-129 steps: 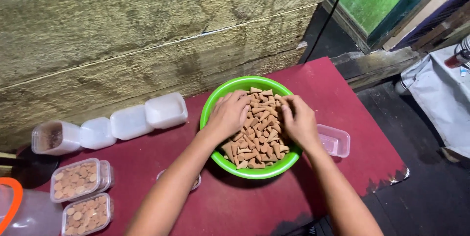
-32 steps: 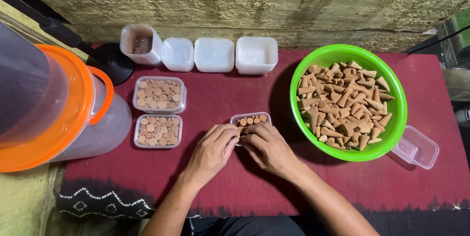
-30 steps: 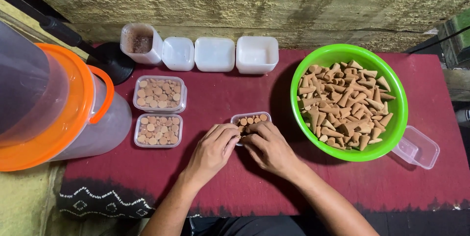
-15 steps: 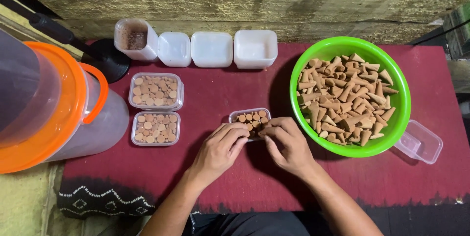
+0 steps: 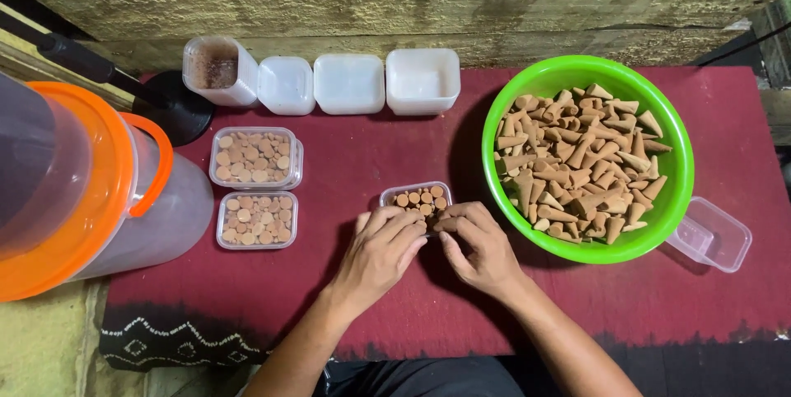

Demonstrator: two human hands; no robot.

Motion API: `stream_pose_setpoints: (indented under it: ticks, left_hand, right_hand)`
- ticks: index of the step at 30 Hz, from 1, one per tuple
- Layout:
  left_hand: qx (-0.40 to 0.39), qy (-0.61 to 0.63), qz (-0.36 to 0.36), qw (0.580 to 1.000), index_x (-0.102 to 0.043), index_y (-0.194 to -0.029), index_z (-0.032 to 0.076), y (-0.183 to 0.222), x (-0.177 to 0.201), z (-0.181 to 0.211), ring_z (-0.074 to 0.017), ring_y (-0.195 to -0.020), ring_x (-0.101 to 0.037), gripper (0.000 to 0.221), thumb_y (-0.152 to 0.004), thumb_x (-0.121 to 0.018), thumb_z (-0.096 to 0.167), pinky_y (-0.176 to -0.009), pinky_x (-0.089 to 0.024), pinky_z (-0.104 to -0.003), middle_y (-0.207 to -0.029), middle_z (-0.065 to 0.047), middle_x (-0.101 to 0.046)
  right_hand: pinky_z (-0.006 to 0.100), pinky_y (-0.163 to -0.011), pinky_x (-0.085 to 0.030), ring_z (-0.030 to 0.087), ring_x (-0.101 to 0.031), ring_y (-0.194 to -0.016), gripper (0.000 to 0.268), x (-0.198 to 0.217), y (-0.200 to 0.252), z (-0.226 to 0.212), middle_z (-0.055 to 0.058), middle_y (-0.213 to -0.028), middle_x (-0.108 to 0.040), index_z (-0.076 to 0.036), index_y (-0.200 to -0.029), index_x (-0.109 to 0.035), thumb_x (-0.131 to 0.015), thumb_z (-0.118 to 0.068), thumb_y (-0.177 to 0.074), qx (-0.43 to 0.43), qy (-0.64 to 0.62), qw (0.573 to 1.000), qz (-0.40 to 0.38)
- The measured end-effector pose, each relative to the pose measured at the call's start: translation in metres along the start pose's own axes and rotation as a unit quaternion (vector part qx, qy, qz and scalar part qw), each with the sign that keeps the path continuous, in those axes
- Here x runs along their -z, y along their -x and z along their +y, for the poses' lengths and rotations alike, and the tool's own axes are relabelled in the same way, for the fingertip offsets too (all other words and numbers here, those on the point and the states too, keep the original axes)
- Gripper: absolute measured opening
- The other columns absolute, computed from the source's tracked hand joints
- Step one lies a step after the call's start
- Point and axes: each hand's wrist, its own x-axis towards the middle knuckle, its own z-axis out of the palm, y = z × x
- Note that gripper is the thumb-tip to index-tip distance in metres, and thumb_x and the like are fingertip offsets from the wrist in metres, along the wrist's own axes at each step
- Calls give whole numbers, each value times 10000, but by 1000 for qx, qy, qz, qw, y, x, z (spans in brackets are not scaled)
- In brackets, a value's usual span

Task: Packing small incense cones from a large green bowl into individual plastic containers.

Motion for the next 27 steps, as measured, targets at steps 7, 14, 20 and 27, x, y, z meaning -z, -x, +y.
stream_pose_setpoints:
  ticks: [7,14,20,27]
  left_hand:
    - [20,-63,1,998,-702,-1069,242,6,-2,-3,-227,-1149,-554,145,-947,-690,319,-822,-432,-386,-1139,44,-636]
    - [26,-67,-20,997,-703,-1004,223,8,1,-4,-256,-1195,-535,112,-922,-697,298,-842,-433,-418,-1176,18,-622]
    - [22,-47,9,999,-710,-965,233,1,4,-2,-249,-1182,-556,94,-916,-700,313,-843,-418,-410,-1133,30,-625]
    - [-40,-18,25,999,-656,-765,213,-29,0,-9,-214,-1014,-639,217,-955,-680,316,-830,-437,-388,-899,59,-640]
  right_hand:
    - [452,-714,-577,359,-679,-839,129,-1,5,6,121,-937,-680,-78,-971,-741,-632,-146,-965,6,21,1000,3]
    - [447,-775,-567,365,-656,-915,180,-6,12,13,128,-1018,-644,-92,-1047,-739,-597,-158,-958,51,87,995,-10]
    - [459,-747,-561,371,-659,-888,183,9,12,-1,139,-1008,-648,-63,-1033,-733,-593,-142,-945,75,110,991,-5]
    - [433,-667,-557,345,-682,-769,235,73,25,3,132,-938,-680,-52,-1040,-741,-576,-193,-950,118,177,977,13]
